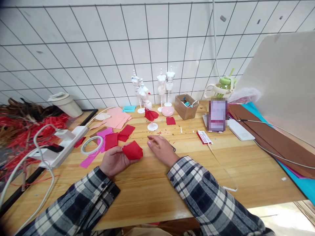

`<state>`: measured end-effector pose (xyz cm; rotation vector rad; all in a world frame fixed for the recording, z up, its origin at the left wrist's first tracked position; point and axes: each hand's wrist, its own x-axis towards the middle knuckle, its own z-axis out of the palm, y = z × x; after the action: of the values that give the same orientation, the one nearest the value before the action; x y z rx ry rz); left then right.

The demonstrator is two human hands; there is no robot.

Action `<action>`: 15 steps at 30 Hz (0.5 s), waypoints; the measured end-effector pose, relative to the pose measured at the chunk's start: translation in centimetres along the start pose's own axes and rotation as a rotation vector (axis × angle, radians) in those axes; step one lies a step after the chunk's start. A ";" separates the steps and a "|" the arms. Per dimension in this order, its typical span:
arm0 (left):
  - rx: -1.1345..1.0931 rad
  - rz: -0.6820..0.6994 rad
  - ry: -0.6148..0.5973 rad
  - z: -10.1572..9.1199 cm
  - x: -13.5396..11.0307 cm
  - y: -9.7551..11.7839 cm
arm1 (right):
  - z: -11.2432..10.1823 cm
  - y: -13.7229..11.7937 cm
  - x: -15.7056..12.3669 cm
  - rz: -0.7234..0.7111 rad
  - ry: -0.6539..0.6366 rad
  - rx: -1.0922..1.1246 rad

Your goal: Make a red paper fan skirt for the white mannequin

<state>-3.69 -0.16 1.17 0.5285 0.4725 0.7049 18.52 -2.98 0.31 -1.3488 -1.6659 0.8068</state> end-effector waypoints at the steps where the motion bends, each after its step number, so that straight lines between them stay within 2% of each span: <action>1: 0.020 -0.027 -0.019 0.1 0.0 -0.1 | 0.4 -0.2 -0.2 0.073 -0.063 0.190; 4: 0.090 -0.074 -0.029 0.4 0.0 -0.4 | 1.3 -0.7 -0.7 0.293 -0.284 0.682; 5: 0.115 -0.066 -0.009 0.5 0.1 -0.5 | 1.6 -0.7 -0.8 0.331 -0.345 0.769; 7: 0.178 -0.024 0.053 0.5 0.3 -0.7 | 1.8 -0.8 -0.8 0.352 -0.412 0.807; 12: 0.353 0.120 0.218 0.0 1.0 -0.9 | 1.2 -0.8 -0.6 0.425 -0.349 0.764; 15: 0.402 0.214 0.240 -0.3 1.3 -0.9 | 1.0 -0.7 -0.5 0.406 -0.318 0.791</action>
<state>-2.50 0.26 0.11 0.8866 0.7990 0.8889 17.35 -3.61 0.31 -1.0105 -1.0737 1.7673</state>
